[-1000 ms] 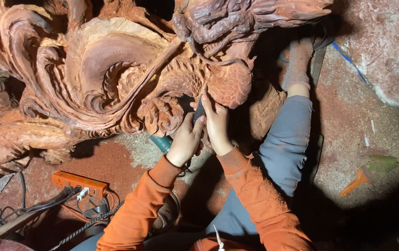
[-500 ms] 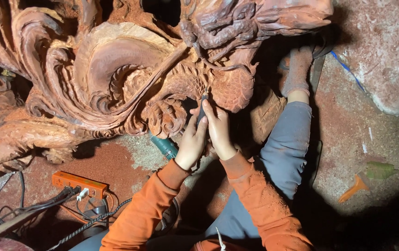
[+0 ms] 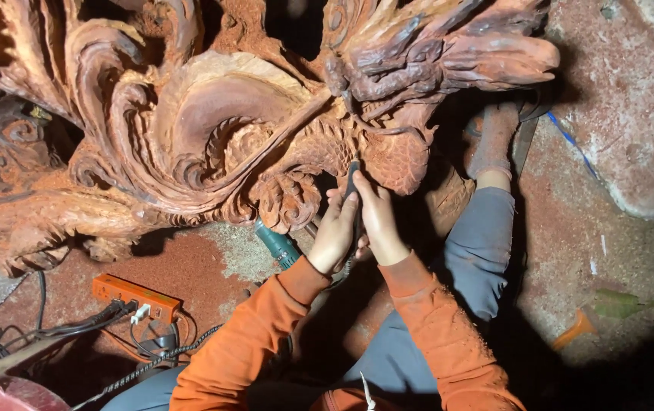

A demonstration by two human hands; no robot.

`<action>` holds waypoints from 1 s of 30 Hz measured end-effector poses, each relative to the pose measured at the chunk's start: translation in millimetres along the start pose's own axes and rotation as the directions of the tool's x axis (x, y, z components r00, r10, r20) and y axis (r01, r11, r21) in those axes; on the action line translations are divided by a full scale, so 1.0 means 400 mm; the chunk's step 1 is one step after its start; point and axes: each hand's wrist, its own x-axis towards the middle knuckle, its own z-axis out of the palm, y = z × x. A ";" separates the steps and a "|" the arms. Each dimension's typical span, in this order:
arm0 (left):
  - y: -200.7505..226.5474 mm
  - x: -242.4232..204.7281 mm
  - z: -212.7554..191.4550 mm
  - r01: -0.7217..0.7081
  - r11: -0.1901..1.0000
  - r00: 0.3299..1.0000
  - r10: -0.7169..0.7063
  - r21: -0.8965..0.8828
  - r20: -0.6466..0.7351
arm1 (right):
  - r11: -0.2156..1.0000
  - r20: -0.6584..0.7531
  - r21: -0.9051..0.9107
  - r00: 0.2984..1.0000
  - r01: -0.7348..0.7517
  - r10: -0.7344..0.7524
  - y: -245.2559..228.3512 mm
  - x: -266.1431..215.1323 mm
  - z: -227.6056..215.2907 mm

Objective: Carving and detailing an intricate wooden sculpture using a rotary tool while sitting on the floor.

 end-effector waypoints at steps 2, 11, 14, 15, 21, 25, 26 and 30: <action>0.040 -0.025 -0.003 0.024 1.000 1.000 -0.024 -0.007 0.006 | 0.999 0.014 0.026 1.000 0.024 -0.025 0.053 0.054 0.004; 0.066 0.001 -0.069 0.161 0.979 0.986 -0.165 0.125 0.026 | 0.986 0.051 0.155 0.997 0.058 -0.066 0.128 0.104 0.010; 0.095 -0.011 -0.068 0.165 0.969 0.984 -0.173 0.181 0.029 | 0.982 0.051 0.173 0.995 0.073 -0.083 0.122 0.101 0.019; 0.101 -0.015 -0.065 0.157 0.967 0.985 -0.167 0.201 0.033 | 0.982 0.050 0.173 0.995 0.077 -0.087 0.116 0.097 0.021; 0.101 -0.020 -0.058 0.106 0.959 0.993 -0.116 0.262 0.025 | 0.978 0.057 0.186 0.992 0.097 -0.109 0.148 0.129 0.026; 0.103 -0.013 -0.051 0.130 0.960 0.990 -0.138 0.248 0.017 | 0.982 0.069 0.162 0.992 0.095 -0.107 0.110 0.113 0.016; 0.101 -0.014 -0.045 0.137 0.965 0.990 -0.142 0.223 0.006 | 0.982 0.080 0.178 0.993 0.066 -0.081 0.106 0.111 0.012; 0.090 -0.018 -0.021 0.078 0.978 0.997 -0.077 0.192 -0.011 | 0.990 0.139 0.137 0.990 0.016 -0.036 0.063 0.088 -0.002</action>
